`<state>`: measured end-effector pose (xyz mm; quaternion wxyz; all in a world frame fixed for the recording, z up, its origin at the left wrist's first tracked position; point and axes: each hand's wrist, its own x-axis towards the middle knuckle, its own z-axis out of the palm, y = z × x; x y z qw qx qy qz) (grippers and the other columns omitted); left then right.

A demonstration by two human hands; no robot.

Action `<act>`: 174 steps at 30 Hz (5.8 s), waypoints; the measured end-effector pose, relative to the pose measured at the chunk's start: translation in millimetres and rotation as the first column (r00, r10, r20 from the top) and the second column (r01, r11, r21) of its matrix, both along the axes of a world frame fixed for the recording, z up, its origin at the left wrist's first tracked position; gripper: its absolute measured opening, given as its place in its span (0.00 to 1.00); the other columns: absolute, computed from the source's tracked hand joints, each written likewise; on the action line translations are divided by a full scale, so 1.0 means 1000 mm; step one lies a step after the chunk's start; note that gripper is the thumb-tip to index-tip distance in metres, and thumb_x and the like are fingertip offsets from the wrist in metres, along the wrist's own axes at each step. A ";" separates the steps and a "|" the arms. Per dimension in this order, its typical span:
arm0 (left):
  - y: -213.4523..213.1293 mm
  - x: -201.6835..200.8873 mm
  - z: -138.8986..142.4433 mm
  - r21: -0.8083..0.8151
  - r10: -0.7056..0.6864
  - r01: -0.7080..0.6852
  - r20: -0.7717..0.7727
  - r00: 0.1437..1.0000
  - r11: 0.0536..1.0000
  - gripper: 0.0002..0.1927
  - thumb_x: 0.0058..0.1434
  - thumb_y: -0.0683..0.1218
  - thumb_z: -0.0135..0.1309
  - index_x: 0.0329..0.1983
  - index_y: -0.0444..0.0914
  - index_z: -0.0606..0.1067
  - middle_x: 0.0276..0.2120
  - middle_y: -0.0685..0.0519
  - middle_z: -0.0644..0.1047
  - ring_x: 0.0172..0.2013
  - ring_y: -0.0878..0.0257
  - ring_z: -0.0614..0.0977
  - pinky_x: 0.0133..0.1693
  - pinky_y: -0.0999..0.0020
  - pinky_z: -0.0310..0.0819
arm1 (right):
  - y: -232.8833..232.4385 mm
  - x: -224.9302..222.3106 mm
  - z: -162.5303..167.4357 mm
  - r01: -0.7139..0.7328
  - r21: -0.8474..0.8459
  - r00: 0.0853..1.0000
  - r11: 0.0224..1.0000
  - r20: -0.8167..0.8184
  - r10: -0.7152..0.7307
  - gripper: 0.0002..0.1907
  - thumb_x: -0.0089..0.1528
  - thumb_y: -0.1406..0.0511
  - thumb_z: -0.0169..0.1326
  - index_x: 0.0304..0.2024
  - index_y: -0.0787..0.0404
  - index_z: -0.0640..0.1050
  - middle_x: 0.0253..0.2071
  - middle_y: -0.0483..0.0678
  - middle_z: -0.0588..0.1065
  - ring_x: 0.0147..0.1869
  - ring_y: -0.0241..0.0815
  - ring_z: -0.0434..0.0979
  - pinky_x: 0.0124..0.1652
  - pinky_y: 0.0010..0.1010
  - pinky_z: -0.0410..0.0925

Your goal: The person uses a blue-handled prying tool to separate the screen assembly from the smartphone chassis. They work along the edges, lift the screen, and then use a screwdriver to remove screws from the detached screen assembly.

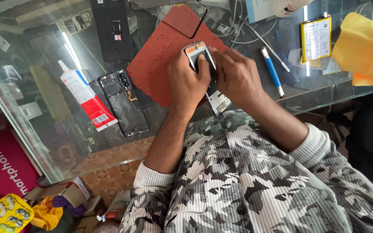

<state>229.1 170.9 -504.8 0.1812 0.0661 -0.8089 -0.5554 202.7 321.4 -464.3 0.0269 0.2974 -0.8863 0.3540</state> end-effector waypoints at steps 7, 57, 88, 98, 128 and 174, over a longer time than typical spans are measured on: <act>0.000 -0.001 0.005 0.010 0.001 -0.002 0.056 0.998 1.000 0.09 0.64 0.39 0.53 0.45 0.30 0.76 0.35 0.43 0.82 0.37 0.49 0.87 0.40 0.58 0.80 | -0.003 -0.013 -0.015 -0.045 -0.116 0.998 0.992 -0.054 0.039 0.16 0.64 0.77 0.57 0.55 0.70 0.78 0.39 0.57 0.76 0.34 0.56 0.79 0.33 0.40 0.71; 0.014 0.030 0.040 0.069 0.011 -0.016 0.075 0.997 0.997 0.11 0.63 0.41 0.53 0.45 0.29 0.77 0.36 0.43 0.83 0.37 0.51 0.88 0.39 0.60 0.81 | 0.029 0.016 0.050 -0.013 0.176 0.985 0.984 -0.170 0.043 0.10 0.65 0.70 0.57 0.49 0.66 0.78 0.48 0.50 0.74 0.29 0.47 0.78 0.29 0.37 0.71; 0.028 0.020 -0.003 -0.005 0.032 -0.032 0.081 0.996 0.999 0.11 0.63 0.40 0.54 0.45 0.28 0.77 0.36 0.42 0.83 0.39 0.48 0.87 0.41 0.58 0.81 | 0.063 0.036 0.030 -0.016 0.179 0.999 0.984 -0.035 0.022 0.11 0.64 0.70 0.58 0.50 0.65 0.78 0.48 0.51 0.73 0.36 0.50 0.79 0.32 0.36 0.73; 0.019 0.011 -0.007 0.004 0.018 -0.018 0.091 0.996 1.000 0.10 0.64 0.41 0.53 0.45 0.29 0.77 0.35 0.42 0.82 0.37 0.49 0.87 0.38 0.58 0.80 | 0.052 0.040 0.021 -0.030 0.272 1.000 0.962 0.004 0.030 0.12 0.63 0.69 0.58 0.49 0.69 0.78 0.45 0.52 0.74 0.30 0.51 0.78 0.28 0.39 0.71; 0.024 -0.013 -0.005 -0.042 0.019 -0.017 0.037 0.999 0.999 0.10 0.64 0.40 0.53 0.45 0.27 0.75 0.37 0.41 0.82 0.39 0.47 0.86 0.41 0.56 0.80 | 0.062 0.000 0.020 -0.001 0.055 0.932 0.999 0.363 -0.019 0.12 0.64 0.73 0.54 0.50 0.65 0.80 0.39 0.58 0.80 0.31 0.56 0.81 0.31 0.41 0.71; 0.059 0.051 0.035 0.295 0.099 -0.137 0.140 0.985 0.946 0.13 0.66 0.41 0.56 0.52 0.33 0.81 0.42 0.52 0.84 0.38 0.69 0.82 0.42 0.72 0.77 | 0.205 0.069 0.049 0.181 0.275 0.978 0.944 0.051 -0.202 0.19 0.66 0.72 0.53 0.60 0.59 0.77 0.37 0.53 0.73 0.31 0.54 0.76 0.30 0.44 0.69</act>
